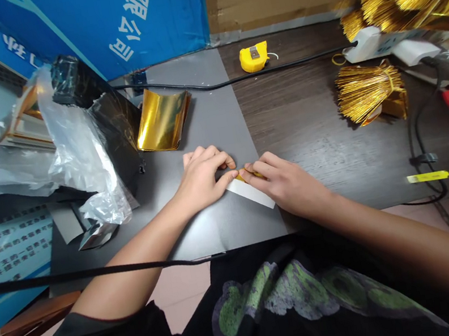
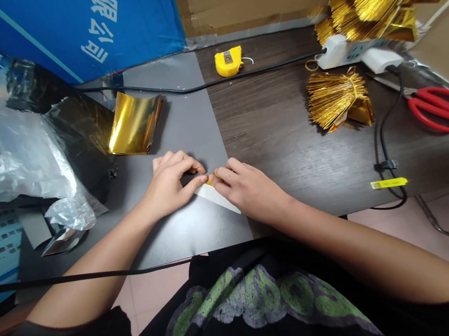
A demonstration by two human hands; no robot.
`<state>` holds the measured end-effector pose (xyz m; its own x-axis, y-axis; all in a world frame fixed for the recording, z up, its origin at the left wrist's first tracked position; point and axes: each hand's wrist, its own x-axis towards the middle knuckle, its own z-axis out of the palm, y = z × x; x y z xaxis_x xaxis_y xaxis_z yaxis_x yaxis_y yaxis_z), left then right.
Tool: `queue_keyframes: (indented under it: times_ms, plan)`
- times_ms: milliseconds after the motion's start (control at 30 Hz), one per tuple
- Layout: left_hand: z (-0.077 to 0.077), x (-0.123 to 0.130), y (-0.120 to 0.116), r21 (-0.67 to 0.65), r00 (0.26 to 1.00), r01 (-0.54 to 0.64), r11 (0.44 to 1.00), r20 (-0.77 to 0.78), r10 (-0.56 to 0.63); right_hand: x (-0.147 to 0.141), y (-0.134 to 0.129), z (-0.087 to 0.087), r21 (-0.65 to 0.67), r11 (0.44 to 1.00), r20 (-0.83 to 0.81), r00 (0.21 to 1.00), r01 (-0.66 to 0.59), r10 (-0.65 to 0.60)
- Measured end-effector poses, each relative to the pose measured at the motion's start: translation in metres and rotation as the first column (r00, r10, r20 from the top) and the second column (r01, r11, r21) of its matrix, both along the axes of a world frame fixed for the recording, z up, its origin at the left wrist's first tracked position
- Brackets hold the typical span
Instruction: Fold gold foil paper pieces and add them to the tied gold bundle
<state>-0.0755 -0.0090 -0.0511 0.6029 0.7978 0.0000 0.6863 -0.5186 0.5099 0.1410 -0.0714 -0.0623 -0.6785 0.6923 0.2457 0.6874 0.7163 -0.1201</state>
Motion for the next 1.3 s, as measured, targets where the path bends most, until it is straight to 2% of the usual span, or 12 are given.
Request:
queue_keyframes:
  times_ms: [167, 400, 567, 900, 1100, 1300]
  plan:
    - [-0.001, -0.001, -0.001, 0.004, 1.000, 0.006, 1.000, -0.018, -0.006, 0.000, 0.000, -0.001, -0.048, 0.999, -0.049, 0.999, 0.014, -0.016]
    - [-0.001, 0.000, -0.001, 0.022, 0.998, 0.010, 1.000, -0.065, -0.009, -0.001, 0.001, -0.001, 0.008, 1.000, 0.016, 1.000, -0.007, 0.007]
    - [0.001, 0.002, -0.003, 0.018, 0.996, 0.006, 1.000, -0.091, -0.004, -0.001, 0.000, 0.001, -0.023, 1.000, 0.020, 1.000, 0.011, -0.010]
    - [0.001, 0.004, -0.005, 0.022, 0.994, -0.004, 1.000, -0.110, 0.006, -0.002, 0.001, 0.001, 0.004, 1.000, 0.060, 0.998, -0.010, 0.010]
    - [-0.001, 0.003, -0.005, 0.040, 0.988, -0.085, 0.996, -0.124, 0.090, 0.002, 0.000, -0.002, 0.001, 1.000, -0.017, 1.000, -0.011, 0.011]
    - [-0.001, 0.000, -0.002, 0.034, 0.996, -0.071, 0.997, -0.053, 0.072, 0.004, 0.003, -0.008, 0.037, 0.999, -0.061, 0.998, -0.024, 0.026]
